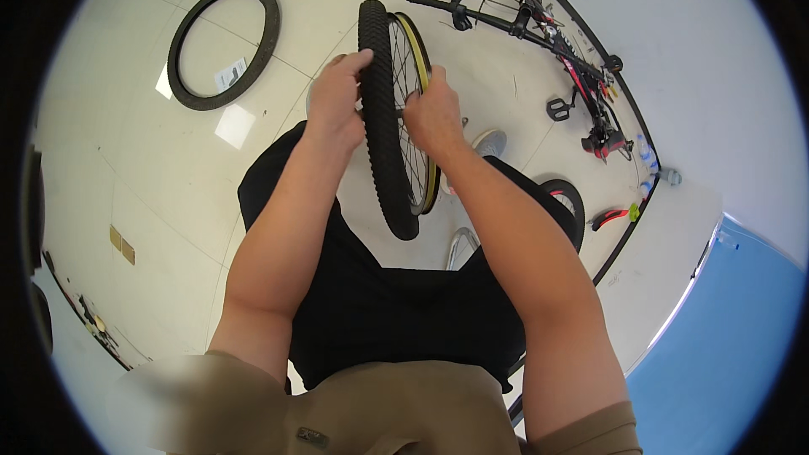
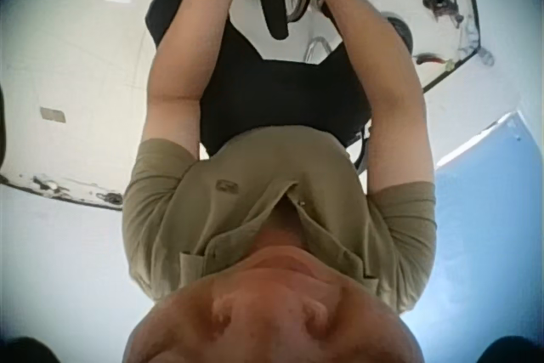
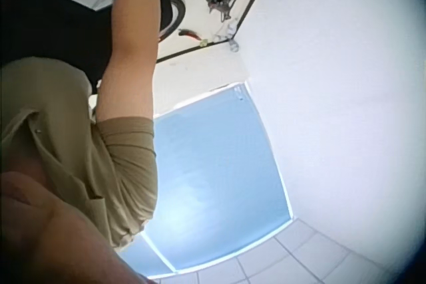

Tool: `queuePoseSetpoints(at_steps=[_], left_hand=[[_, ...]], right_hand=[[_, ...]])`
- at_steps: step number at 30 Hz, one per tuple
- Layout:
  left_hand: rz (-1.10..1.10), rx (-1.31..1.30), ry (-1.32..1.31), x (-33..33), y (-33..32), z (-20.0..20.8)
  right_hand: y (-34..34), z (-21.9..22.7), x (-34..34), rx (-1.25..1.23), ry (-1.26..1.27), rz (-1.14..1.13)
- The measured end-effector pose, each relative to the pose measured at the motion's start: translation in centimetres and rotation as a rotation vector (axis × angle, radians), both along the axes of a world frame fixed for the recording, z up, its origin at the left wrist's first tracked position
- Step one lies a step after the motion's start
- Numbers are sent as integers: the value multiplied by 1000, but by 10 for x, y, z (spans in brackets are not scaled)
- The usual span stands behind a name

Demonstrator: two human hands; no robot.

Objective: The person installs a bicycle tire onto a wheel rim. They first seat the tire bead by hand, then use a tire lever to pry the remaining edge of the tire over the rim wall until fully mounted.

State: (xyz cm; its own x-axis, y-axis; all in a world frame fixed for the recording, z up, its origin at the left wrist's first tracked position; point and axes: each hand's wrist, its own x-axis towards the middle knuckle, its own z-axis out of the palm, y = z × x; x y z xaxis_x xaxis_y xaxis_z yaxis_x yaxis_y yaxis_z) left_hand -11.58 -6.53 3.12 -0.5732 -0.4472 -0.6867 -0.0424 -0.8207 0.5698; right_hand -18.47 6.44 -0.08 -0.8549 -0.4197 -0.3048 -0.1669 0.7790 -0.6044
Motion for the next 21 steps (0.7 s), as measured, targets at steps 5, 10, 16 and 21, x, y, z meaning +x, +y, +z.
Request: queuePoseSetpoints(at_steps=[5,10,16,21], left_hand=[[-107,-36,-150,6,4,15],[-307,-400,-105,76,125,-4],[-249,-9,-95,57,99,2],[-266,-281,-118,32,88,3]], right_hand=[[10,0,-4,-46,-41,-56],[25,0,10,3,25,-66],[34,-12,15,-92,59,-22],[42,-31,-25,-289,-20,33]])
